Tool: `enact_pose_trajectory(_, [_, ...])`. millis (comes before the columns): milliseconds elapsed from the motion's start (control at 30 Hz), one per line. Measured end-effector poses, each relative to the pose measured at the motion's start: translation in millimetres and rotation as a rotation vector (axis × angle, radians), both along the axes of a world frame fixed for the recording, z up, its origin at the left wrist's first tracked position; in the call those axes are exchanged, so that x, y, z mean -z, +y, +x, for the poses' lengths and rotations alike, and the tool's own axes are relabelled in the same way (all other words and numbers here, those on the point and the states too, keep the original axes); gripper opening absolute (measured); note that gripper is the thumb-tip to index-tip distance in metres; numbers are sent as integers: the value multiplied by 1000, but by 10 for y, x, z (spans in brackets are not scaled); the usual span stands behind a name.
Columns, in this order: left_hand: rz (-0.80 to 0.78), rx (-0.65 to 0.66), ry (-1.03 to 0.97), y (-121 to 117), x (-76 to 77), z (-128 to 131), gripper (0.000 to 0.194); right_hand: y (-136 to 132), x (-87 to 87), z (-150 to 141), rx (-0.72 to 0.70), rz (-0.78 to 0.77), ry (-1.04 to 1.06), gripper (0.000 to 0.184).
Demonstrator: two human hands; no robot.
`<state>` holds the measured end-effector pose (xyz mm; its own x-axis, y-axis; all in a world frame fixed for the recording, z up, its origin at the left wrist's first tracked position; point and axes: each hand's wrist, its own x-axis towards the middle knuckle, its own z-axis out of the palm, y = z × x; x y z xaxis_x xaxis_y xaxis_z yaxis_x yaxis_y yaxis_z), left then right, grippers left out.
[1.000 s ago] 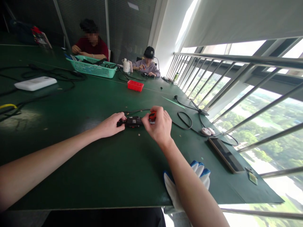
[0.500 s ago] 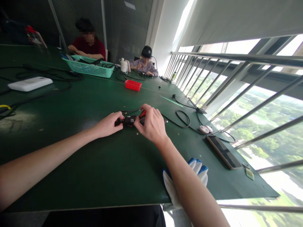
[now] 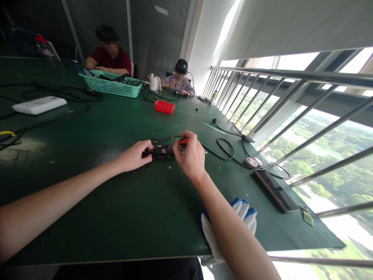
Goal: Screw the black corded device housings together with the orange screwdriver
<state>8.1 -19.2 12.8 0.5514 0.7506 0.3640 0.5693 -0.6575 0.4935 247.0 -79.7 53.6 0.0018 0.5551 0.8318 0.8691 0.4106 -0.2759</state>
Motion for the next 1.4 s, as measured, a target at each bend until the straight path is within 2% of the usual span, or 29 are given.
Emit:
enact_pose_trajectory(200, [7,11,5,1,-1,-1,16,-12,3,-9,8,-3,4,31])
enact_pose_trajectory(400, [13,17,1,13,7,-9,16,-44,-33,-45,-28,-3,-63,44])
enact_pose_trajectory(500, [27,22,-14,27,35,-10,17,-72,-40,-38,17,2,-32,34])
enact_pose_trajectory(633, [40,20,-16,35,54,-4,14,-95,17,-94,-134,79,-34,28])
enact_pose_trajectory(733, [55,23,-9,36,51,1,11,-91,68,-184,-204,54,-108,26])
enact_pose_trajectory(933, [52,22,-9,32,40,3,10,-89,86,-259,-189,2,-105,24])
enact_pose_trajectory(1400, [38,26,-20,25,30,0,10,-102,66,-241,-203,51,-184,22])
